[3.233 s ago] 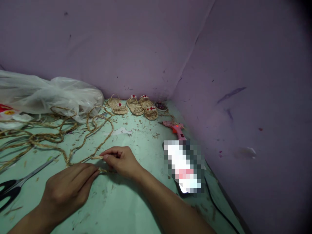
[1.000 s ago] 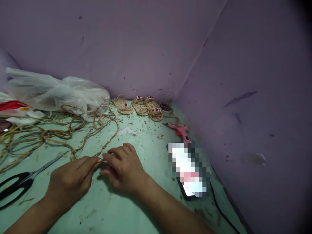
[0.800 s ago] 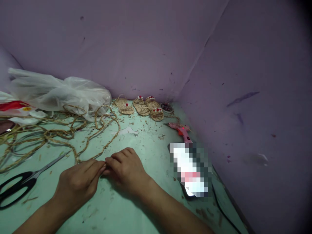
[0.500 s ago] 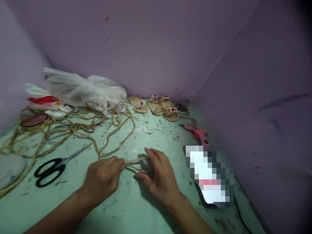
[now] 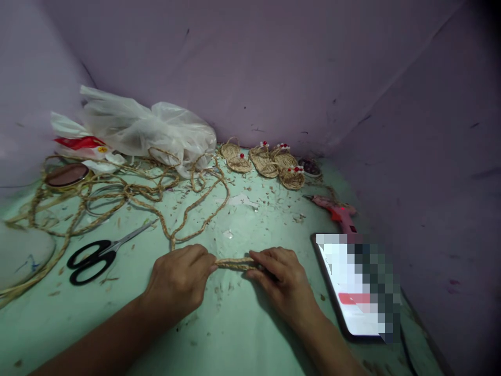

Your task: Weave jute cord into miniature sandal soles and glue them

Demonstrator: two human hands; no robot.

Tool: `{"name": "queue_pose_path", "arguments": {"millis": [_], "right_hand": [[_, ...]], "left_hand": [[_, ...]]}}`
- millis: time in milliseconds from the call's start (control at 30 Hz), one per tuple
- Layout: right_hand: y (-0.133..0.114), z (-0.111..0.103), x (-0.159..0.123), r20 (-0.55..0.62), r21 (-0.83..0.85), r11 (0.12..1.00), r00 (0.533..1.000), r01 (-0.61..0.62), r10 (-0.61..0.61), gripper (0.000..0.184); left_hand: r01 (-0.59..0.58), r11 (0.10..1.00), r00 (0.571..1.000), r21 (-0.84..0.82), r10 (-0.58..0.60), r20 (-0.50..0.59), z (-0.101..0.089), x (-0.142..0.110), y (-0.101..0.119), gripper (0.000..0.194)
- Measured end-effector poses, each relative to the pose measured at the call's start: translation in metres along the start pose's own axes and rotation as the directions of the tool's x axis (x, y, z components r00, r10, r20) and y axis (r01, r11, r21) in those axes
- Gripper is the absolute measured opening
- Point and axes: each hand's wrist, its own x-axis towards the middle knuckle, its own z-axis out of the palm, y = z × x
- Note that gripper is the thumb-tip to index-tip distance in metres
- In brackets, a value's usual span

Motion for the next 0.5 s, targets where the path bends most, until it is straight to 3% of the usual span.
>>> {"name": "queue_pose_path", "arguments": {"millis": [500], "right_hand": [[0.0013,-0.0083,0.0047,0.036,0.145,0.989,0.999,0.035,-0.040,0.011]], "left_hand": [[-0.126,0.987,0.991,0.102,0.122,0.048,0.0016,-0.0029,-0.0020,0.022]]}}
